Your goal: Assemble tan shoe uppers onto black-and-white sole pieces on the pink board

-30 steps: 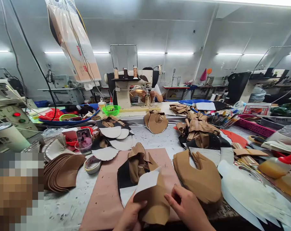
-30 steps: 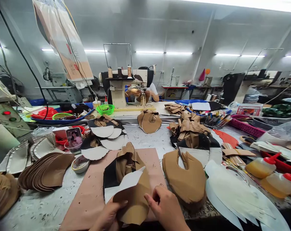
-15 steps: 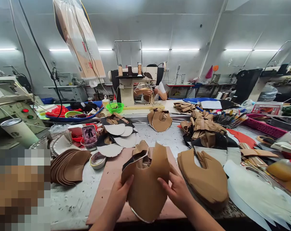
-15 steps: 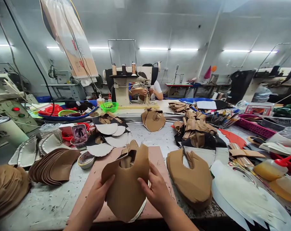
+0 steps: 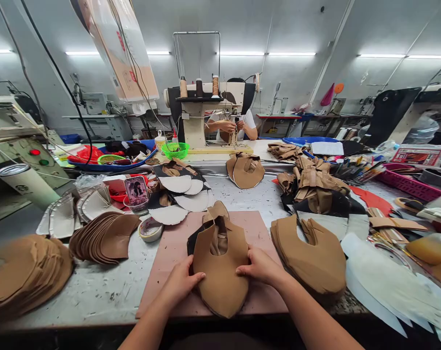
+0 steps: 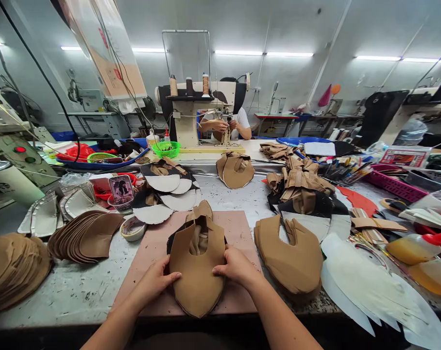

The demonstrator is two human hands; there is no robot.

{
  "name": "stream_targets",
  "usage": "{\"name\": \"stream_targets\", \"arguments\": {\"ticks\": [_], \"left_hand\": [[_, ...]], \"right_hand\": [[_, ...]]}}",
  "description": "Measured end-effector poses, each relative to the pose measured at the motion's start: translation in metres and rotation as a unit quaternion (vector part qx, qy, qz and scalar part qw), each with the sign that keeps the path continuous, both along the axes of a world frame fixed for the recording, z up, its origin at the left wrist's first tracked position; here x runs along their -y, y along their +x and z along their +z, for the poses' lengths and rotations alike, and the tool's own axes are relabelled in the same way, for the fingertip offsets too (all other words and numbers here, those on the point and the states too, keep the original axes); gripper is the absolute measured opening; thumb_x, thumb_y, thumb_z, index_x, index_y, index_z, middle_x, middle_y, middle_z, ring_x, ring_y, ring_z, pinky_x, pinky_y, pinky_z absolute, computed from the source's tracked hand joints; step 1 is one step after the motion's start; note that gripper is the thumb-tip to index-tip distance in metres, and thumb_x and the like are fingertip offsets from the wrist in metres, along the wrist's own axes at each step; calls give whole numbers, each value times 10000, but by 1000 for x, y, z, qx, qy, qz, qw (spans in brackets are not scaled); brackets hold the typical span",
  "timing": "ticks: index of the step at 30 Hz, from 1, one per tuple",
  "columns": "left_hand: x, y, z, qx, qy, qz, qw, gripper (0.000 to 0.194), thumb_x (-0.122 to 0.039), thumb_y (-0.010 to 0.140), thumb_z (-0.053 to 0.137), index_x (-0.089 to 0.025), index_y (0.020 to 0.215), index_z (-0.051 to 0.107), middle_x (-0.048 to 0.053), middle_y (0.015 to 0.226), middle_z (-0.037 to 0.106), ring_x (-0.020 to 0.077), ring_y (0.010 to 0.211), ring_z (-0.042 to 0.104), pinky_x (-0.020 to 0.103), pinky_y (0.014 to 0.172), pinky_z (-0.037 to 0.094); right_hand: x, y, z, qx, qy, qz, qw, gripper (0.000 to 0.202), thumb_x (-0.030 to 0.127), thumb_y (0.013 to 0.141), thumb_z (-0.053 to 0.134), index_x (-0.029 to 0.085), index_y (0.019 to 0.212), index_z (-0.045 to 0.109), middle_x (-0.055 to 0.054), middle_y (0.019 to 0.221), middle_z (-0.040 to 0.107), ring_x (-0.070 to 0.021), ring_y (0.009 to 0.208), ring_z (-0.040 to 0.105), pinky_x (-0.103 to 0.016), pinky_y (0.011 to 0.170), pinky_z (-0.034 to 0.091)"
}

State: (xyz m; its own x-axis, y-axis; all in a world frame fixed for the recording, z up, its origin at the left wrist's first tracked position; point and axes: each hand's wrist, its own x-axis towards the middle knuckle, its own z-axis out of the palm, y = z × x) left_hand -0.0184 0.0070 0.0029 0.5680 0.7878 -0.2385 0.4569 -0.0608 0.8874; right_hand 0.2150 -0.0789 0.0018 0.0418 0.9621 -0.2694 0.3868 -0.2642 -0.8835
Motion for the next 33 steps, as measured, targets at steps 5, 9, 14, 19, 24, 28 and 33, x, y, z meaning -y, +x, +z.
{"name": "stream_targets", "arguments": {"ticks": [5, 9, 14, 19, 24, 28, 33], "left_hand": [[0, 3, 3, -59, 46, -3, 997, 211, -224, 674, 578, -180, 876, 617, 31, 848, 687, 236, 813, 606, 291, 686, 444], [7, 1, 4, -100, 93, 13, 991, 306, -180, 681, 588, -183, 987, 604, 48, 869, 677, 264, 865, 601, 338, 750, 445], [33, 10, -10, -150, 391, 17, 908, 474, -189, 848, 468, -216, 1319, 423, 132, 1335, 469, 310, 1239, 399, 461, 1013, 288], [50, 38, -33, -144, 402, -320, 846, 891, -522, 729, 618, -170, 1429, 194, 143, 1473, 217, 335, 1340, 196, 490, 1084, 168], [41, 32, -33, -149, 346, -401, 835, 703, -316, 786, 559, -198, 1410, 259, 106, 1457, 251, 300, 1326, 256, 462, 1072, 224], [36, 34, -18, -144, 364, -410, 824, 559, -302, 742, 594, -192, 1277, 475, 121, 1418, 355, 345, 1231, 408, 456, 986, 354], [45, 76, -2, -221, 428, -349, 804, 265, -262, 807, 485, -133, 986, 631, 194, 1275, 518, 335, 933, 574, 430, 712, 479]], "right_hand": [[-3, 0, -1, 64, 8, 5, 998, 303, 195, 627, 693, 165, 928, 673, -63, 1016, 656, -230, 902, 617, -267, 731, 482], [-1, -5, -1, 116, 6, 7, 993, 337, 205, 633, 682, 148, 964, 654, -98, 1126, 581, -229, 945, 589, -275, 776, 469], [4, -11, 3, 172, 55, -12, 983, 555, 153, 602, 648, 139, 1143, 524, -116, 1153, 549, -250, 1063, 518, -324, 884, 412], [-20, 0, 14, 156, 61, -3, 986, 364, 142, 678, 534, 158, 1042, 523, -61, 949, 638, -194, 846, 574, -272, 703, 416], [-47, 26, 15, 177, 40, -6, 983, 63, 214, 713, 568, 177, 669, 541, 26, 654, 563, -127, 639, 472, -226, 550, 307], [-49, 43, 4, 158, -4, -17, 987, 154, 183, 657, 639, 170, 565, 516, 62, 548, 486, -97, 560, 417, -216, 506, 271], [-49, 42, -6, 155, -10, -51, 986, 184, 185, 655, 668, 165, 547, 520, 74, 516, 441, -86, 545, 389, -207, 489, 259]]}}
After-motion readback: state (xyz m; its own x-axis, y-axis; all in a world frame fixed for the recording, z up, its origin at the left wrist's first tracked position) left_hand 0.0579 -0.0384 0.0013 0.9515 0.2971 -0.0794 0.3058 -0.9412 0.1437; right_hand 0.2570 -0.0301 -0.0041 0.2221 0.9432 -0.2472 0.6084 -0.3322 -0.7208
